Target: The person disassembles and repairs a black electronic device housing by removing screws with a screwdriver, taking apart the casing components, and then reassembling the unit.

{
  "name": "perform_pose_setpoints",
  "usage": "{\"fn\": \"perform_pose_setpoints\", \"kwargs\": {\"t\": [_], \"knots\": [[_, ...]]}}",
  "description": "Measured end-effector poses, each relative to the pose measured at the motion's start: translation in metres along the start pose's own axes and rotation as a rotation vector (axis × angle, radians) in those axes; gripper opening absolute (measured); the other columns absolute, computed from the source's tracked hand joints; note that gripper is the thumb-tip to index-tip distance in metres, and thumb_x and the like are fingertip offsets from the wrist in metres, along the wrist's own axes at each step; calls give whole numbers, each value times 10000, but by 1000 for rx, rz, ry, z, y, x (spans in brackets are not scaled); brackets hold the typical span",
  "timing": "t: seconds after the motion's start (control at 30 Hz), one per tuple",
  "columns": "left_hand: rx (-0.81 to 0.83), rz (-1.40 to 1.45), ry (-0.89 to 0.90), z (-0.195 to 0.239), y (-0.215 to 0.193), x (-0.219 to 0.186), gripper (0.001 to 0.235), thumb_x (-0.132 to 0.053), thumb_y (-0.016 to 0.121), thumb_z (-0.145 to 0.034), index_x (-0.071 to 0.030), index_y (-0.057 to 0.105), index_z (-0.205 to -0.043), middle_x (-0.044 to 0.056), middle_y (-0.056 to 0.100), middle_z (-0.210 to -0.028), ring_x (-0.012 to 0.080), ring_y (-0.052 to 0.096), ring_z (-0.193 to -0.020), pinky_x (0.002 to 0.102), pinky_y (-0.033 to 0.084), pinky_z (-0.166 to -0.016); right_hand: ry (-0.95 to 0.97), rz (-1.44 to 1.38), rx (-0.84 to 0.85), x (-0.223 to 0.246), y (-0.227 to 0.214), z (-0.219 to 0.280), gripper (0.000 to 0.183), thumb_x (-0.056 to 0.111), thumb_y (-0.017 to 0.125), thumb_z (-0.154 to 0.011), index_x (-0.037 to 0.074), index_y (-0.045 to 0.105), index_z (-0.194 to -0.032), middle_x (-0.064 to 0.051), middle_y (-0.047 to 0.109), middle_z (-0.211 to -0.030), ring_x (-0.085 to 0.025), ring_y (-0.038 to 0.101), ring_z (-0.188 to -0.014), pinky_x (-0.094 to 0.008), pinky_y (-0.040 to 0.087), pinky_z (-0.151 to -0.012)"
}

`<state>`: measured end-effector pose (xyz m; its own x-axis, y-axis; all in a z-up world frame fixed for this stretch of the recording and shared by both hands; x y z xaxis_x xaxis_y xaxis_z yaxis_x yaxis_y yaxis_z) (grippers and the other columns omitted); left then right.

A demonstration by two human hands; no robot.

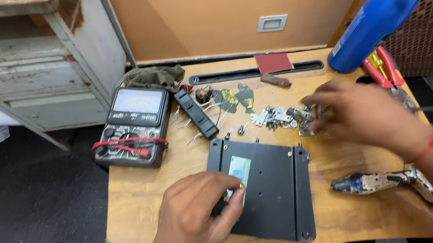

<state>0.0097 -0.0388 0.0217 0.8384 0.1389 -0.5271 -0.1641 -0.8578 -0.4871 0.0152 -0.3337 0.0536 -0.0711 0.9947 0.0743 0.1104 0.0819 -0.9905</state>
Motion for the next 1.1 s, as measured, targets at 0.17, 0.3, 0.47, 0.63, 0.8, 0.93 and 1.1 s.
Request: {"fn": "perform_pose_setpoints", "kwargs": {"t": [0.17,0.3,0.47,0.63,0.8,0.93,1.1], "knots": [[31,-28,-14,-3,6,0,178,-84,820,-800,-54,690,-918,74,739,-847,243,727,-741,353,557,-666,-10,9,29,-7,35,0,230,298,774,-810,191,758,-1014,-8,701,-1034,-269,721,-808,-413,574,-703],[44,-36,-42,-4,8,2,169,-79,823,-794,-43,698,-903,74,732,-818,243,722,-711,355,542,-629,2,-111,-16,-16,17,12,151,223,748,-785,177,748,-928,-2,714,-964,-218,751,-778,-374,595,-693],[20,-41,-50,-4,10,2,173,-81,816,-807,-40,690,-919,74,729,-837,247,741,-763,351,570,-674,149,-77,87,-41,-7,1,195,255,745,-801,194,769,-985,-31,724,-898,-230,748,-784,-384,600,-712],[22,-60,-79,-8,15,2,191,-74,820,-774,-30,699,-914,87,723,-814,247,729,-731,344,561,-653,202,37,385,-54,1,-11,278,395,774,-834,245,768,-1068,-22,746,-936,-232,738,-876,-386,593,-790],[12,-85,-159,-9,19,2,198,-63,820,-748,-26,702,-903,84,723,-807,231,723,-711,338,543,-642,107,78,420,-51,12,-13,362,381,787,-784,237,740,-1113,-23,753,-932,-279,734,-865,-415,588,-782],[-1,-104,-181,-12,20,1,190,-52,819,-751,-25,700,-897,83,722,-810,228,712,-701,331,536,-624,250,17,558,-65,9,-11,185,311,712,-906,205,764,-1049,-24,817,-829,-196,808,-800,-346,612,-790],[-16,-115,-228,-15,19,-2,187,-31,818,-756,-14,693,-894,89,715,-809,226,691,-685,337,523,-609,481,-302,475,-114,-12,12,191,255,826,-876,114,747,-978,-43,790,-787,-180,780,-764,-318,642,-763]]}}
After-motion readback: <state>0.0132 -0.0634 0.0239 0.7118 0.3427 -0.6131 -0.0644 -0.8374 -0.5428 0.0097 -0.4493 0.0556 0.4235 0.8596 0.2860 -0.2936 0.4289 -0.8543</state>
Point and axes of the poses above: each hand's wrist, its own z-axis away from the middle knuckle, its own y-axis out of the palm, x = y × z, the point moved 4 cm from there along -z, towards the middle knuckle
